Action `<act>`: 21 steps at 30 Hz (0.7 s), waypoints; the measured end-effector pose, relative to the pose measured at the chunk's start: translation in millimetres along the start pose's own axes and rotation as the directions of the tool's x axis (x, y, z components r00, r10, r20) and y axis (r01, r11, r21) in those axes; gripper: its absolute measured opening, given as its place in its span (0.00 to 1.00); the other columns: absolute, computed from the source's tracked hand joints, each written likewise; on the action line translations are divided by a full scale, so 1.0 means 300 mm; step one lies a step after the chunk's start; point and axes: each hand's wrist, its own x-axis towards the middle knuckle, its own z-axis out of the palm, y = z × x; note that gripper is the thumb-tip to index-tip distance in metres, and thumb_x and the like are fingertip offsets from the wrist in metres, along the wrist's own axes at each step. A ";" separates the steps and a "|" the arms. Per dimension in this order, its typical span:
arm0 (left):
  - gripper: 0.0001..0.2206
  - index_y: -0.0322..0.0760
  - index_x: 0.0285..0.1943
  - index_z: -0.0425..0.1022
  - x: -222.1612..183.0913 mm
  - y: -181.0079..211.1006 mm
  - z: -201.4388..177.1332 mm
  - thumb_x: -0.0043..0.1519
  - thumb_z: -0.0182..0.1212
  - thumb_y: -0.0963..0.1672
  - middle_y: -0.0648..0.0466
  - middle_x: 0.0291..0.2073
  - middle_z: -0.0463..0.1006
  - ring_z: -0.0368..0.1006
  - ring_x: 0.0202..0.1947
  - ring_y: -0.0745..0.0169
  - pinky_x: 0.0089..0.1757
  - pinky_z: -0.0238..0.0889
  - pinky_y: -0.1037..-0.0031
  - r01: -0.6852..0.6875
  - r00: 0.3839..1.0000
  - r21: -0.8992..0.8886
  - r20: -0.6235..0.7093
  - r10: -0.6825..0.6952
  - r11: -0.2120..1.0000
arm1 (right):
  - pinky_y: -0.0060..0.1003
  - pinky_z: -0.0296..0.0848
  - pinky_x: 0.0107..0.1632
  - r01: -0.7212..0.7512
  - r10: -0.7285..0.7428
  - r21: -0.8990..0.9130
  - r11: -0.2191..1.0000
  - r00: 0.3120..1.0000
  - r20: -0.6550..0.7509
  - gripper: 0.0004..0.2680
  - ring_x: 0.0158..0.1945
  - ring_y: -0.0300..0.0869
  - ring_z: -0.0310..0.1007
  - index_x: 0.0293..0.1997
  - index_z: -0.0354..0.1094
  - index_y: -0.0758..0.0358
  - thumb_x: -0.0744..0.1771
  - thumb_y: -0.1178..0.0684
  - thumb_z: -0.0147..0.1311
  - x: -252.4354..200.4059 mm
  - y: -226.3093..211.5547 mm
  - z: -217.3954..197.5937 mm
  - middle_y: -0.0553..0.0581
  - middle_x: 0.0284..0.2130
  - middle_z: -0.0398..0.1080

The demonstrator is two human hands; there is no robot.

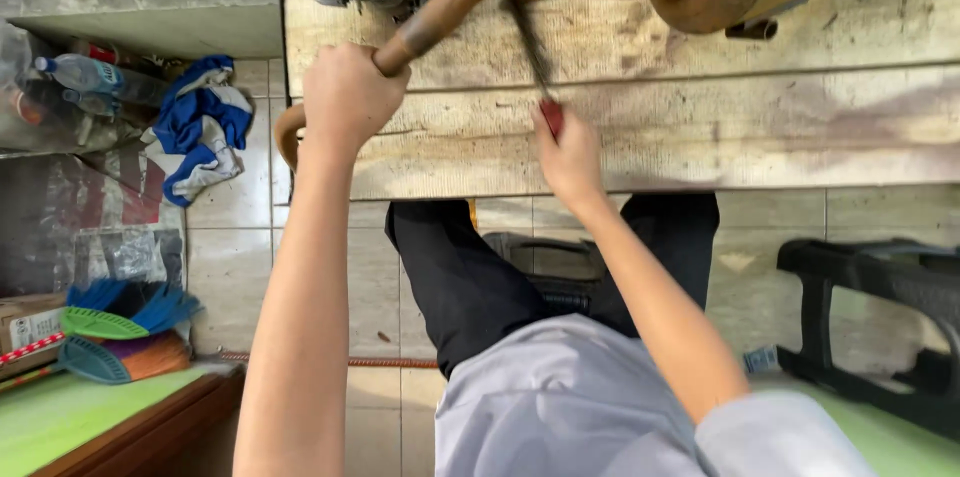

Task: The person scrubs a motorcycle muffler with a wire brush to remove rust and dirt.

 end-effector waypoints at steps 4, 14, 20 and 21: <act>0.12 0.38 0.31 0.86 0.012 -0.010 0.000 0.55 0.69 0.50 0.41 0.18 0.79 0.76 0.21 0.39 0.33 0.71 0.55 -0.042 0.999 0.009 -0.023 0.042 0.999 | 0.43 0.64 0.26 -0.262 0.254 0.041 0.964 0.958 0.133 0.11 0.21 0.43 0.62 0.44 0.71 0.66 0.72 0.48 0.48 0.114 -0.066 -0.058 0.59 0.23 0.69; 0.13 0.38 0.32 0.86 0.015 0.015 0.003 0.58 0.66 0.50 0.42 0.21 0.80 0.77 0.24 0.40 0.35 0.72 0.56 0.019 1.000 0.028 0.010 -0.019 0.999 | 0.41 0.68 0.36 -0.147 0.143 0.170 0.975 0.989 0.036 0.12 0.28 0.43 0.69 0.41 0.71 0.67 0.73 0.46 0.50 0.039 0.012 -0.052 0.56 0.25 0.70; 0.31 0.37 0.52 0.76 -0.018 -0.057 -0.012 0.60 0.56 0.63 0.41 0.39 0.79 0.76 0.41 0.43 0.47 0.68 0.54 -0.065 0.981 -0.198 0.168 0.100 0.978 | 0.45 0.68 0.37 -0.159 0.158 0.054 0.986 0.987 0.012 0.14 0.30 0.51 0.69 0.37 0.68 0.70 0.72 0.46 0.54 0.087 0.000 -0.147 0.61 0.25 0.69; 0.35 0.39 0.63 0.71 0.023 -0.073 -0.035 0.64 0.46 0.66 0.41 0.50 0.77 0.74 0.51 0.45 0.55 0.65 0.52 -0.091 0.970 -0.437 0.163 0.178 0.895 | 0.46 0.68 0.37 -0.169 0.165 0.107 0.980 0.985 0.045 0.15 0.29 0.53 0.68 0.38 0.67 0.70 0.73 0.44 0.53 0.155 -0.048 -0.157 0.61 0.25 0.69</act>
